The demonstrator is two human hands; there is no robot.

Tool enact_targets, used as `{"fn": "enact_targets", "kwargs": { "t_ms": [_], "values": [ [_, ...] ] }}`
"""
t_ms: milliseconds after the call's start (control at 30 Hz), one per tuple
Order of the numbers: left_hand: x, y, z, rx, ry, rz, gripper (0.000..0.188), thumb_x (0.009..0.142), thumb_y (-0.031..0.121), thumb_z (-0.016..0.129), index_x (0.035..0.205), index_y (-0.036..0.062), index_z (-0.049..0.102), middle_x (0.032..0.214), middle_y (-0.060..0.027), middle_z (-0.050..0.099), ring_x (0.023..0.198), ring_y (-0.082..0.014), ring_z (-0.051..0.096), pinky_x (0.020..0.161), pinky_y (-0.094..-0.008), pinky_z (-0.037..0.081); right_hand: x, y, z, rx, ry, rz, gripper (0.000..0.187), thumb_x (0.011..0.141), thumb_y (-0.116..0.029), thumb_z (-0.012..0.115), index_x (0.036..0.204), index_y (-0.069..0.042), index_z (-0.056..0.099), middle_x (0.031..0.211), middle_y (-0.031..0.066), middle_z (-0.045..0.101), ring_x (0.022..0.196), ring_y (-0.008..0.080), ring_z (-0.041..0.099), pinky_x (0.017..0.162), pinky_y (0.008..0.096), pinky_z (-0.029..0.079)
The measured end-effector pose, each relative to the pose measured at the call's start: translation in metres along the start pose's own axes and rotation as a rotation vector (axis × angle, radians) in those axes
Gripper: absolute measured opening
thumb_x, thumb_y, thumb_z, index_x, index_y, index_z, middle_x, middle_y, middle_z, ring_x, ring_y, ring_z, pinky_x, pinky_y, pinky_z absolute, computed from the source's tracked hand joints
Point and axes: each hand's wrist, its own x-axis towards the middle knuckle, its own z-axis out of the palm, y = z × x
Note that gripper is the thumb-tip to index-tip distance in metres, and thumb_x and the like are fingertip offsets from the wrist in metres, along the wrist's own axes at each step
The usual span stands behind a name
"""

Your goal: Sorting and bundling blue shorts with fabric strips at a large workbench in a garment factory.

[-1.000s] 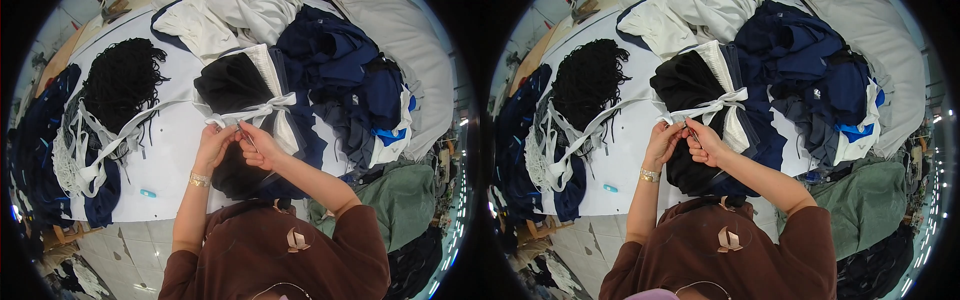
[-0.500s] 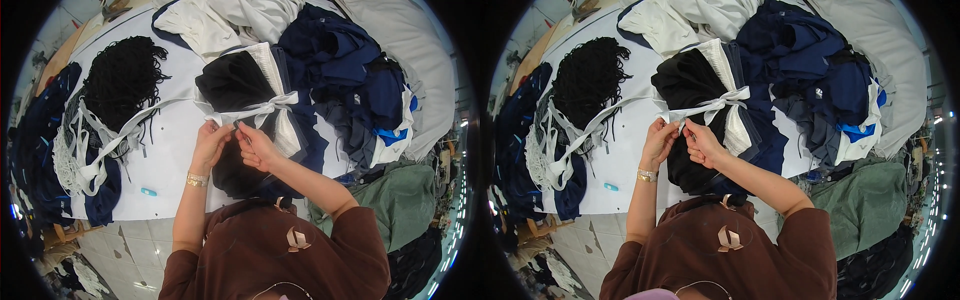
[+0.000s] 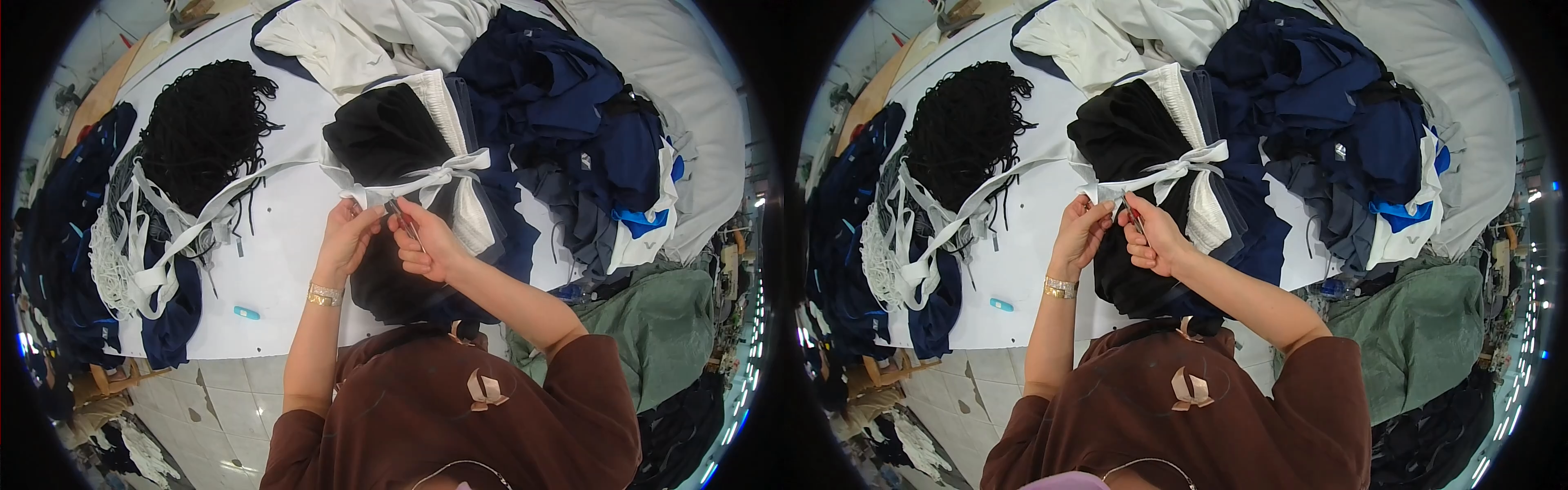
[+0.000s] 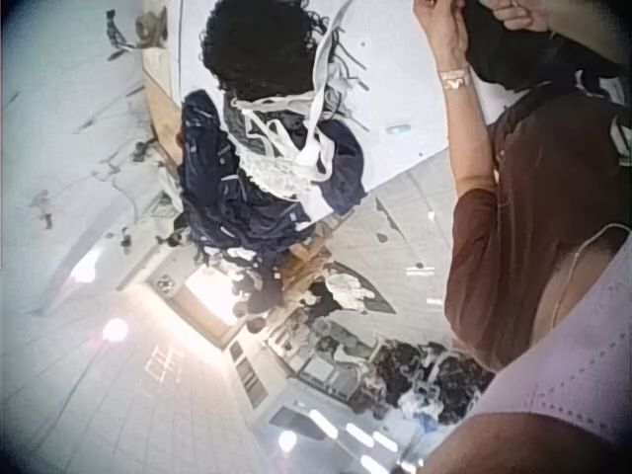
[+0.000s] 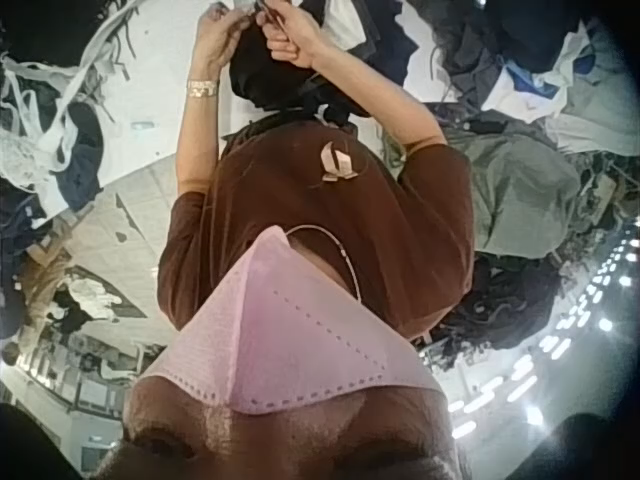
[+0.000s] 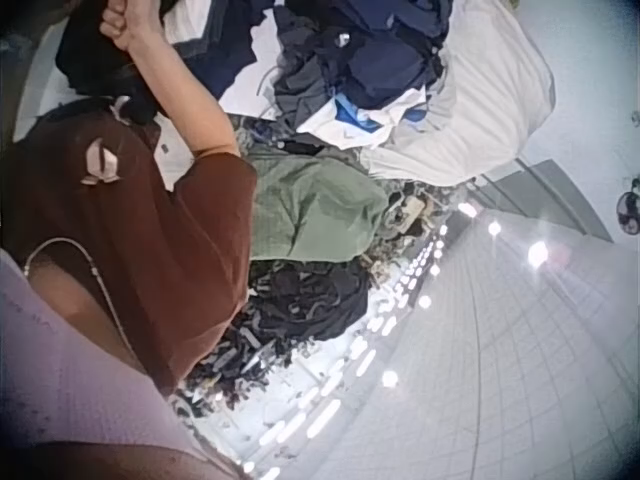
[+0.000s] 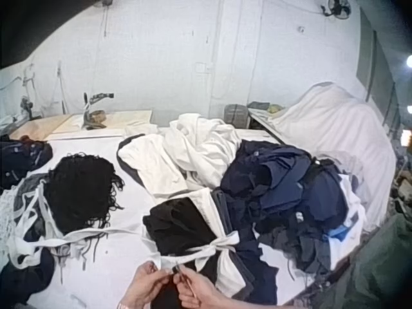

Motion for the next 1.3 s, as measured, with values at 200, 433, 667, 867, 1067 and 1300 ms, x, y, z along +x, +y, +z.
{"fn": "enact_targets", "kwargs": {
  "t_ms": [200, 433, 667, 867, 1067, 1300],
  "values": [
    [-0.001, -0.001, -0.002, -0.016, -0.013, 0.009, 0.022, 0.078, 0.003, 0.062, 0.095, 0.0018, 0.048, 0.079, -0.004, 0.056, 0.064, -0.009, 0.05, 0.059, -0.0203, 0.042, 0.004, 0.001, 0.001, 0.007, 0.013, 0.019, 0.039, 0.092, -0.044, 0.034, 0.076, -0.01, 0.044, 0.043, -0.0031, 0.029, 0.028, 0.0079, 0.022, 0.028, 0.0224, 0.017],
    [-0.006, 0.004, 0.004, 0.037, -0.038, -0.015, 0.023, 0.078, 0.003, 0.062, 0.096, 0.0016, 0.048, 0.083, -0.0053, 0.058, 0.066, -0.009, 0.05, 0.06, -0.0204, 0.041, 0.017, -0.001, 0.001, 0.054, 0.037, -0.01, 0.04, 0.092, -0.044, 0.036, 0.073, -0.01, 0.047, 0.042, -0.0028, 0.029, 0.028, 0.0087, 0.023, 0.027, 0.0221, 0.018],
    [-0.013, 0.015, -0.005, -0.056, -0.031, 0.011, 0.023, 0.077, -0.001, 0.062, 0.093, 0.0033, 0.046, 0.075, -0.0019, 0.053, 0.062, -0.0094, 0.05, 0.056, -0.0201, 0.041, 0.018, 0.005, 0.001, -0.022, -0.005, -0.059, 0.038, 0.091, -0.044, 0.038, 0.076, -0.01, 0.044, 0.043, -0.0028, 0.028, 0.028, 0.0082, 0.022, 0.028, 0.0227, 0.018],
    [-0.021, 0.013, -0.008, -0.058, -0.061, -0.001, 0.027, 0.078, -0.001, 0.061, 0.101, 0.0029, 0.046, 0.078, -0.0008, 0.054, 0.061, -0.0073, 0.049, 0.056, -0.0189, 0.041, 0.021, 0.002, 0.004, 0.02, -0.015, -0.02, 0.038, 0.091, -0.044, 0.039, 0.076, -0.009, 0.045, 0.043, -0.0023, 0.028, 0.028, 0.0083, 0.022, 0.028, 0.0229, 0.017],
    [-0.029, 0.018, 0.0, -0.047, -0.071, 0.007, 0.026, 0.078, -0.001, 0.06, 0.1, 0.0036, 0.046, 0.079, -0.0003, 0.054, 0.063, -0.0063, 0.049, 0.056, -0.019, 0.04, 0.026, 0.003, 0.003, 0.046, 0.031, -0.051, 0.035, 0.091, -0.041, 0.041, 0.075, -0.011, 0.045, 0.043, -0.0022, 0.027, 0.028, 0.0088, 0.021, 0.027, 0.0232, 0.016],
    [-0.036, 0.074, -0.04, 0.187, 0.108, 0.231, 0.02, 0.077, 0.004, 0.063, 0.087, 0.0089, 0.046, 0.068, 0.0045, 0.048, 0.056, -0.0037, 0.045, 0.051, -0.0178, 0.038, -0.006, 0.01, 0.007, 0.086, -0.256, -0.063, 0.037, 0.093, -0.042, 0.034, 0.077, -0.011, 0.048, 0.044, -0.0018, 0.029, 0.027, 0.0089, 0.022, 0.027, 0.0226, 0.018]
  ]
}}
